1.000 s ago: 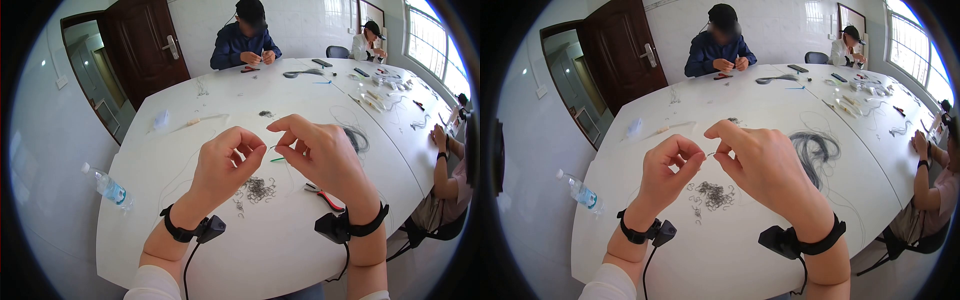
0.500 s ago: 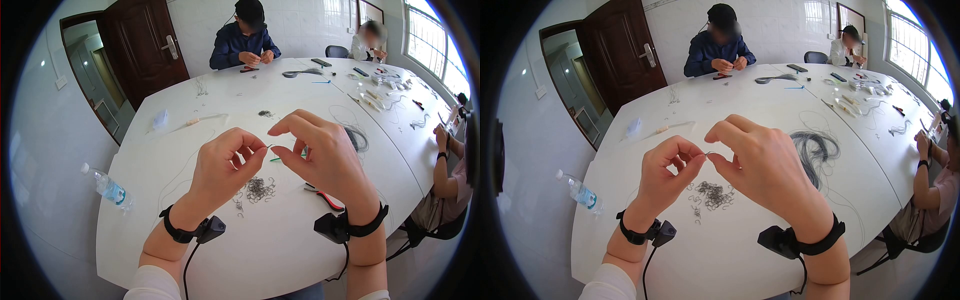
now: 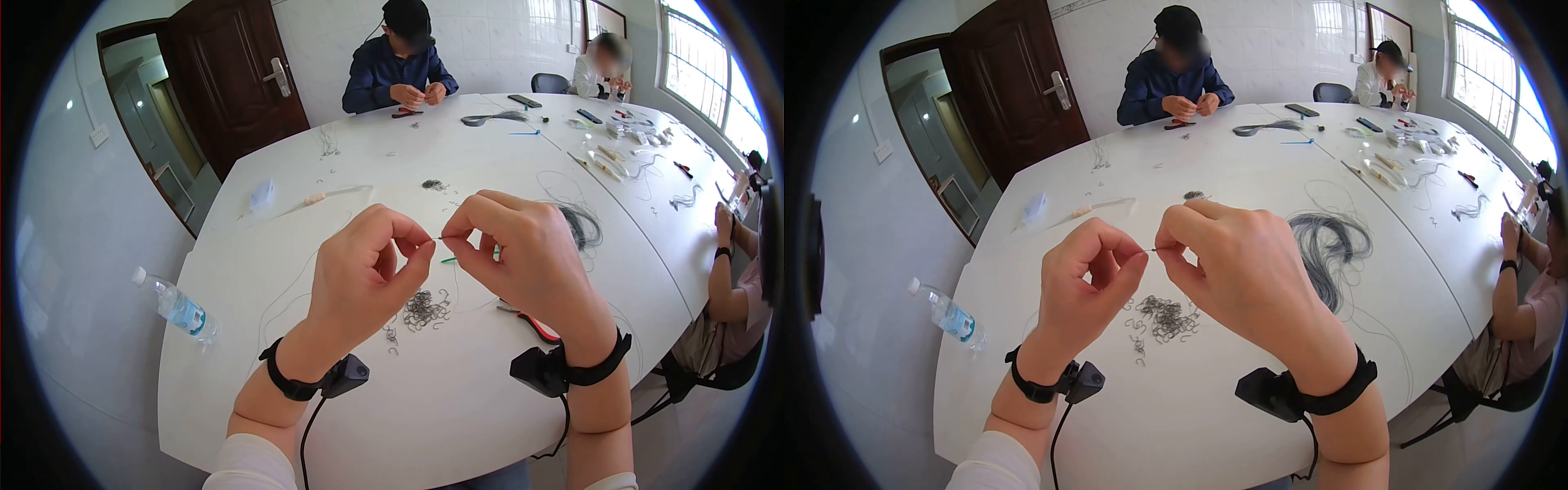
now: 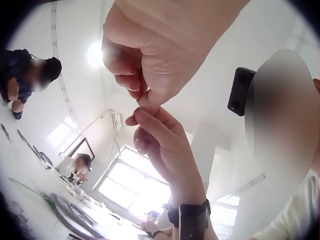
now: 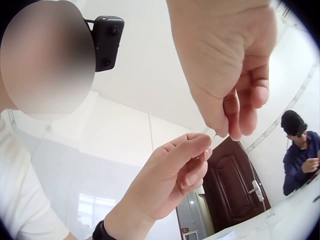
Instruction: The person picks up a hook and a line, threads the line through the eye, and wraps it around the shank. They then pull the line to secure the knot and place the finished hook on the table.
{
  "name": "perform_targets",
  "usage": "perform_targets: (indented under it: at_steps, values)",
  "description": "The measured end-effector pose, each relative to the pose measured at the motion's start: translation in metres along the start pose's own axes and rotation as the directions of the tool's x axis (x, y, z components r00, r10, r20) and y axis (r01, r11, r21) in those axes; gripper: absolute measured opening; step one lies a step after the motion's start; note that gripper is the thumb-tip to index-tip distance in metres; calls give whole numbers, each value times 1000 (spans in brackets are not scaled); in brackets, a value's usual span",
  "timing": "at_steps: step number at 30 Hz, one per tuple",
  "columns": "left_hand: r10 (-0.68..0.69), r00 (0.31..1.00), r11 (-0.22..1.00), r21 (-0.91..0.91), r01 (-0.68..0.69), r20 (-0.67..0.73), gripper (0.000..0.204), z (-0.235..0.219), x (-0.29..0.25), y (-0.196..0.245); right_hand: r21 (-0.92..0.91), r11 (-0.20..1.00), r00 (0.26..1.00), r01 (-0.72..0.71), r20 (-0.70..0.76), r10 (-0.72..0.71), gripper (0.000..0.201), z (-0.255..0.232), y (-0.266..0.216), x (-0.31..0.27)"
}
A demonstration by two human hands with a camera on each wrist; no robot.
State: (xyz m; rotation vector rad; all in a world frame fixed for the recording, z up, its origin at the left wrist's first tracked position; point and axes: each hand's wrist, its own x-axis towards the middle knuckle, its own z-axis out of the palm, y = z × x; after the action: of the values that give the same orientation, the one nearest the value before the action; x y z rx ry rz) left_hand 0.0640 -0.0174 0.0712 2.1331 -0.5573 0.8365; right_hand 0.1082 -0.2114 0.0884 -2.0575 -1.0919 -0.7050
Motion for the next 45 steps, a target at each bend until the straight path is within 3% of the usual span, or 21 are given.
perform_targets:
  at_steps: [22,45]
  values:
    - [124,992,981,150,-120,-21,12,4,0,-3,-56,998,999,37,24,-35,10,4,-3,-2]
    - [75,996,989,123,-79,40,13,0,-1,-1,-22,999,998,35,44,-34,8,5,-1,-2]
